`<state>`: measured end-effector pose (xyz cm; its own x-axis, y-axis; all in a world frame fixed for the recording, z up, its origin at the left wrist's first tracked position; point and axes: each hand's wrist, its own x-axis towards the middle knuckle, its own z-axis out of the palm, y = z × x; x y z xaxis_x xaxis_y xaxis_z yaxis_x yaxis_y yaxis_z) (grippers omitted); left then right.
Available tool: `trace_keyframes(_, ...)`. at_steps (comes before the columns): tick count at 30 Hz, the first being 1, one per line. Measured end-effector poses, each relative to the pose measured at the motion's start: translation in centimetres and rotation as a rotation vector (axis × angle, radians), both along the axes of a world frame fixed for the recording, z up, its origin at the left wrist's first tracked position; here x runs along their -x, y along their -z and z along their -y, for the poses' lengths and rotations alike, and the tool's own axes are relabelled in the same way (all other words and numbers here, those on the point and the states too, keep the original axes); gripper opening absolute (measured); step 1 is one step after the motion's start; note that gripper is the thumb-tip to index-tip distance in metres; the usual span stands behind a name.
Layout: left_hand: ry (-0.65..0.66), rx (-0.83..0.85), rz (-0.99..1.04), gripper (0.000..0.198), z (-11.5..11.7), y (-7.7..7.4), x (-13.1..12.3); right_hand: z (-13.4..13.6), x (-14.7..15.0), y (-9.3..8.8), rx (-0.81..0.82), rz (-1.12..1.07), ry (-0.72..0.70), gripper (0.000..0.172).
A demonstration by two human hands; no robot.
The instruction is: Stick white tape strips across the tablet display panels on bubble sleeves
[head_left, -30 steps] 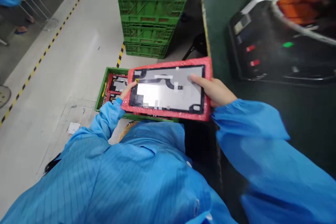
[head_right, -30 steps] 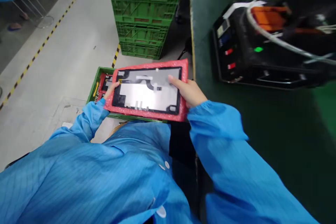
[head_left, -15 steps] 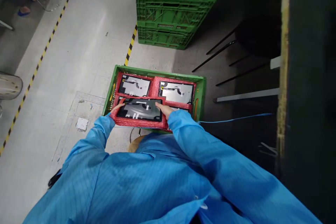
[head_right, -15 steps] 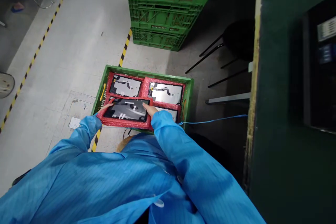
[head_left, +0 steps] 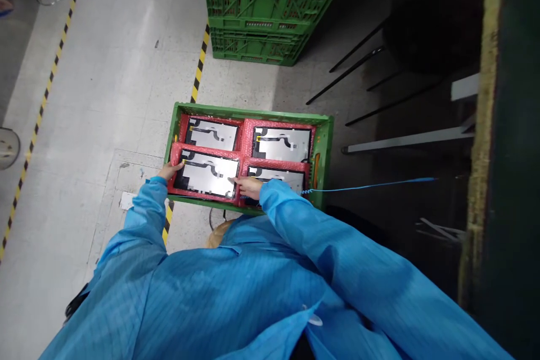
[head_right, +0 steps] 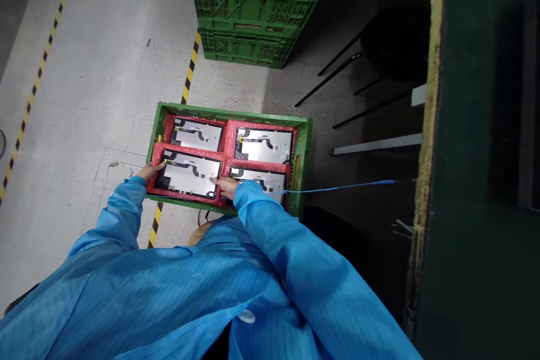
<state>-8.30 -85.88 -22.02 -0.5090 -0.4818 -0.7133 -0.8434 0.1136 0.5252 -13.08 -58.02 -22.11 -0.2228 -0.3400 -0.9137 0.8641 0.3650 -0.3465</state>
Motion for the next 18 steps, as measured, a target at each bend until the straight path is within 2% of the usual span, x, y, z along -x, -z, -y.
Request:
trace_keyframes(3, 0.178, 0.240, 0.082, 0.060, -1.2, 0.3, 1.1, -1.3, -0.3, -0.6, -0.021, 0.001, -0.052, 0.010)
trace_keyframes(5, 0.321, 0.405, 0.081, 0.071, -2.9, 0.4, 2.7, -2.1, -0.6, -1.2, -0.005, -0.027, -0.076, 0.009)
trace_keyframes(7, 0.533, 0.542, 0.035, 0.071, -5.4, 0.8, 4.9, -2.9, -0.8, -1.9, -0.013, -0.139, -0.092, 0.011)
trace_keyframes(8, 0.669, 0.588, 0.011, 0.066, -6.8, 1.2, 6.1, -3.4, -0.8, -2.3, -0.022, -0.228, -0.104, 0.012)
trace_keyframes(10, 0.865, 0.591, 0.006, 0.048, -9.2, 2.3, 8.1, -4.7, -1.0, -2.9, -0.020, -0.414, -0.131, 0.014)
trace_keyframes(12, 0.999, 0.578, 0.047, 0.038, -10.7, 3.3, 9.3, -6.1, -1.3, -3.5, 0.020, -0.539, -0.130, 0.014)
trace_keyframes(15, 1.140, 0.586, 0.100, 0.045, -10.8, 4.4, 9.4, -8.1, -2.1, -4.4, 0.063, -0.591, -0.061, 0.017)
trace_keyframes(18, 1.250, 0.583, 0.094, 0.051, -10.0, 4.5, 8.7, -9.7, -3.0, -5.3, 0.042, -0.559, 0.002, 0.017)
